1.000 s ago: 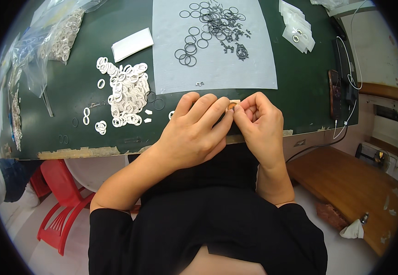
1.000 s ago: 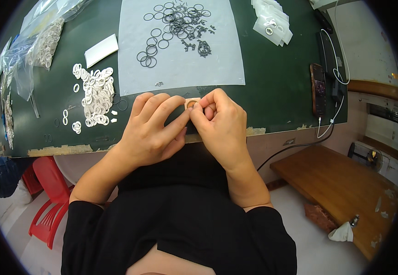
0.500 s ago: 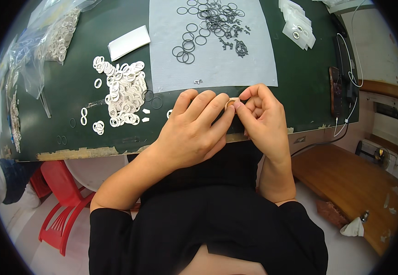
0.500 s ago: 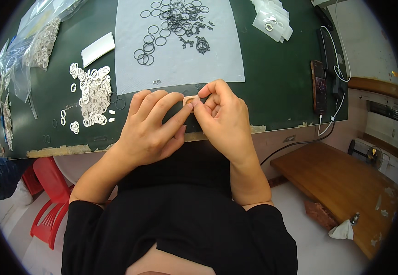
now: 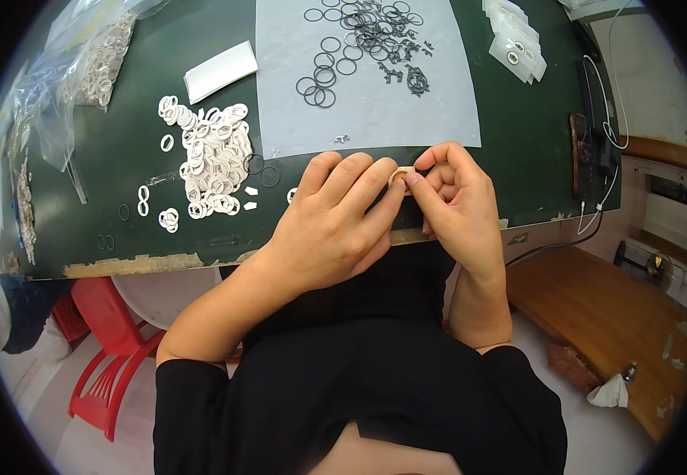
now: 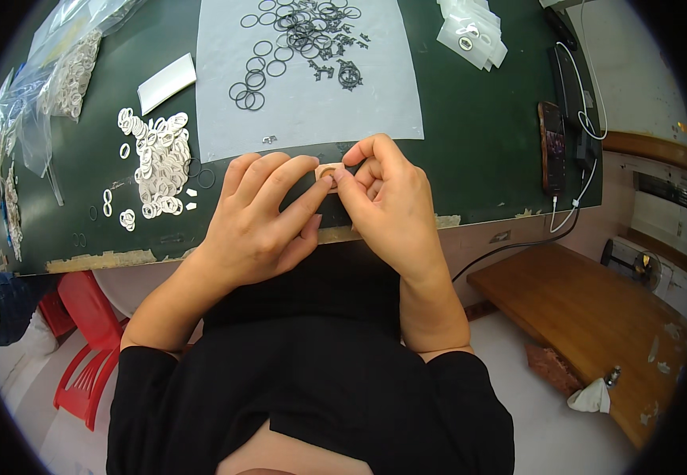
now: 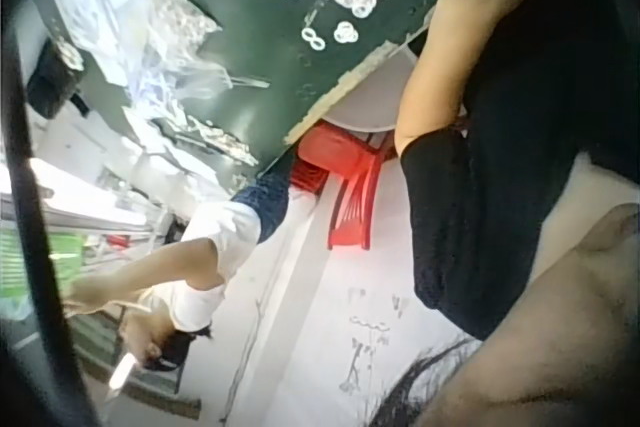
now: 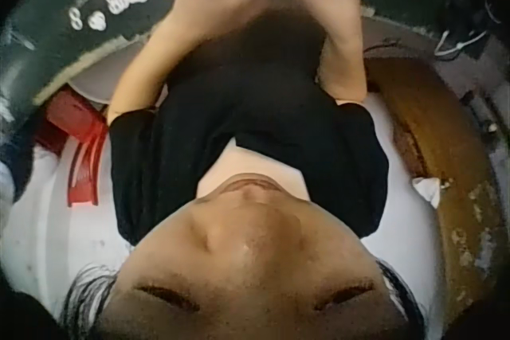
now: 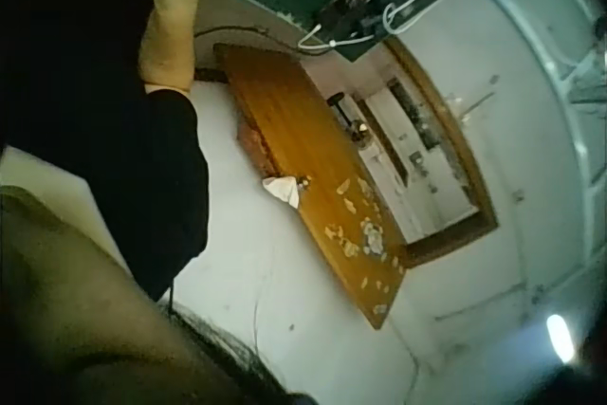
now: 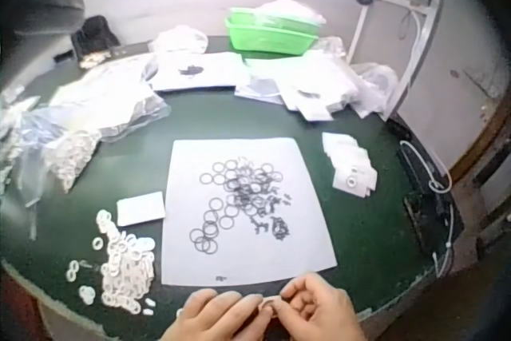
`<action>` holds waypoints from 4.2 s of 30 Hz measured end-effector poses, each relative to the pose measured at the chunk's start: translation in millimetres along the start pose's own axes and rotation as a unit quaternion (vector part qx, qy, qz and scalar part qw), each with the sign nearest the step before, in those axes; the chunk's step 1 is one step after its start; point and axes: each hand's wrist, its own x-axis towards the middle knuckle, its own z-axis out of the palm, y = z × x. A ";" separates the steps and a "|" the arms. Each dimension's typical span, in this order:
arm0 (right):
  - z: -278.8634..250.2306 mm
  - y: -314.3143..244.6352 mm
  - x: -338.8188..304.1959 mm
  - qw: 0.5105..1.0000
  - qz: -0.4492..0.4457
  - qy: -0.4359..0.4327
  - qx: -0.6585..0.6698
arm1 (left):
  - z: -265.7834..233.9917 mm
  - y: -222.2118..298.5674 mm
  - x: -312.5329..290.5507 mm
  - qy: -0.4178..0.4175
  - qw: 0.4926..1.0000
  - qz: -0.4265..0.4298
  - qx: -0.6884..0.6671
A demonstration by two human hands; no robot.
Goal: Assembling black rubber rings and white plastic washers onto small base cards and placing them in plastic bags.
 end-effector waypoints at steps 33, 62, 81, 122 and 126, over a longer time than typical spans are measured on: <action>-4.3 -5.8 4.2 0.998 0.033 -0.033 0.050 | -0.4 -1.1 1.6 0.009 0.999 -0.007 -0.035; -4.4 -6.3 2.0 0.998 0.033 -0.028 0.056 | 0.9 -0.4 0.0 0.010 0.999 0.006 -0.046; -6.2 -10.3 1.8 0.993 0.053 -0.048 0.088 | -80.8 -34.9 -44.7 0.060 0.978 -0.199 0.017; -9.8 9.4 -10.7 0.995 -0.064 0.040 0.065 | -71.0 -26.5 -32.4 0.002 0.974 -0.219 0.055; -9.5 10.4 -11.8 0.996 -0.060 0.039 0.050 | -69.3 -27.6 -27.2 -0.062 0.976 -0.184 0.099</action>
